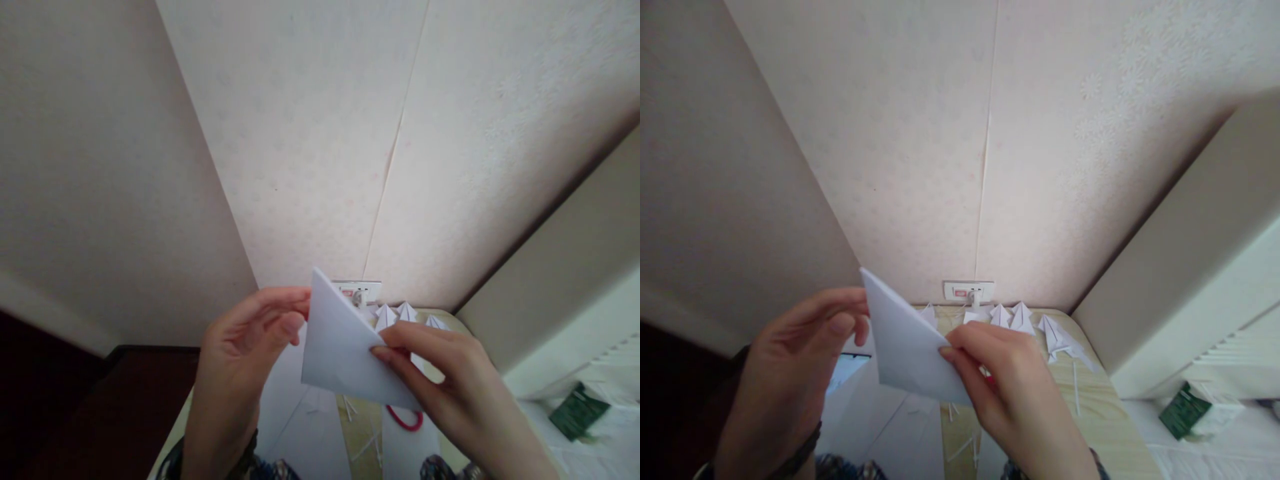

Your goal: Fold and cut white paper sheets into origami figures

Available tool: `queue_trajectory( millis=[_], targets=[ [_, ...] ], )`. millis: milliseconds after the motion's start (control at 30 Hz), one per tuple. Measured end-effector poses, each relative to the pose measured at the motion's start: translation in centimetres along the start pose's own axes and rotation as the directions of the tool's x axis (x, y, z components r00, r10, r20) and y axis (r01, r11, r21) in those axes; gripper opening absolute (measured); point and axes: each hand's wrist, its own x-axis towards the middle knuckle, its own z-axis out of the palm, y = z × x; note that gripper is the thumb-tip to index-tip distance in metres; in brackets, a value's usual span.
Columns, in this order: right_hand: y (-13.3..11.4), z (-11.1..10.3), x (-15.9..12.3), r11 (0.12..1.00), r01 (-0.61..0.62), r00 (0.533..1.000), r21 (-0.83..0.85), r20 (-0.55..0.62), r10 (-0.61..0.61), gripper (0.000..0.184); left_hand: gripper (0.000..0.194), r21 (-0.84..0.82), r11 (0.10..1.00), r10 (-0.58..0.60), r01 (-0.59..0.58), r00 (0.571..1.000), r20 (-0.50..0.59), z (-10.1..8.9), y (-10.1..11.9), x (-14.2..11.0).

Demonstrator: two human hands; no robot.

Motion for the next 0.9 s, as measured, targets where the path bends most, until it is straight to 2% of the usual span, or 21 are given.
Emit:
queue_trajectory(
  millis=[100, 200, 367, 467, 600, 700, 800, 900],
  targets=[
    [-0.02, -0.01, -0.16, 0.995, -0.084, 0.984, 0.047, -0.156, 0.09, 0.024, 0.011, 0.153, 0.983, -0.131, 0.1, 0.969, 0.209, -0.52, 0.11, 0.11],
    [-0.11, 0.12, -0.17, 0.983, -0.139, 0.963, 0.122, -0.215, 0.163, 0.024, 0.003, 0.267, 0.953, -0.212, 0.142, 0.943, 0.258, -0.69, 0.11, 0.18],
    [-0.2, 0.49, 0.32, 0.973, -0.151, 0.96, 0.174, -0.21, 0.187, 0.028, 0.006, 0.346, 0.936, -0.159, 0.07, 0.958, 0.237, -0.73, 0.29, 0.13],
    [-0.23, 0.62, 0.54, 0.969, -0.161, 0.955, 0.188, -0.22, 0.201, 0.023, 0.009, 0.364, 0.931, -0.146, 0.043, 0.954, 0.262, -0.72, 0.39, 0.14],
    [-0.45, 0.61, 0.46, 0.96, -0.171, 0.941, 0.221, -0.252, 0.226, 0.023, 0.005, 0.334, 0.94, -0.167, 0.076, 0.953, 0.253, -0.6, 0.43, 0.13],
    [-0.66, 0.54, 0.17, 0.938, -0.203, 0.919, 0.279, -0.275, 0.281, 0.025, 0.016, 0.311, 0.945, -0.187, 0.101, 0.947, 0.262, -0.45, 0.66, -0.12],
    [-0.74, 0.44, 0.01, 0.921, -0.228, 0.911, 0.316, -0.265, 0.317, 0.028, 0.012, 0.241, 0.961, -0.18, 0.136, 0.969, 0.172, -0.2, 0.91, -0.44],
    [-0.58, 0.35, 0.29, 0.934, -0.218, 0.949, 0.284, -0.16, 0.27, 0.036, 0.009, 0.113, 0.98, -0.167, 0.163, 0.986, 0.028, 0.0, 0.77, -0.52]
  ],
)
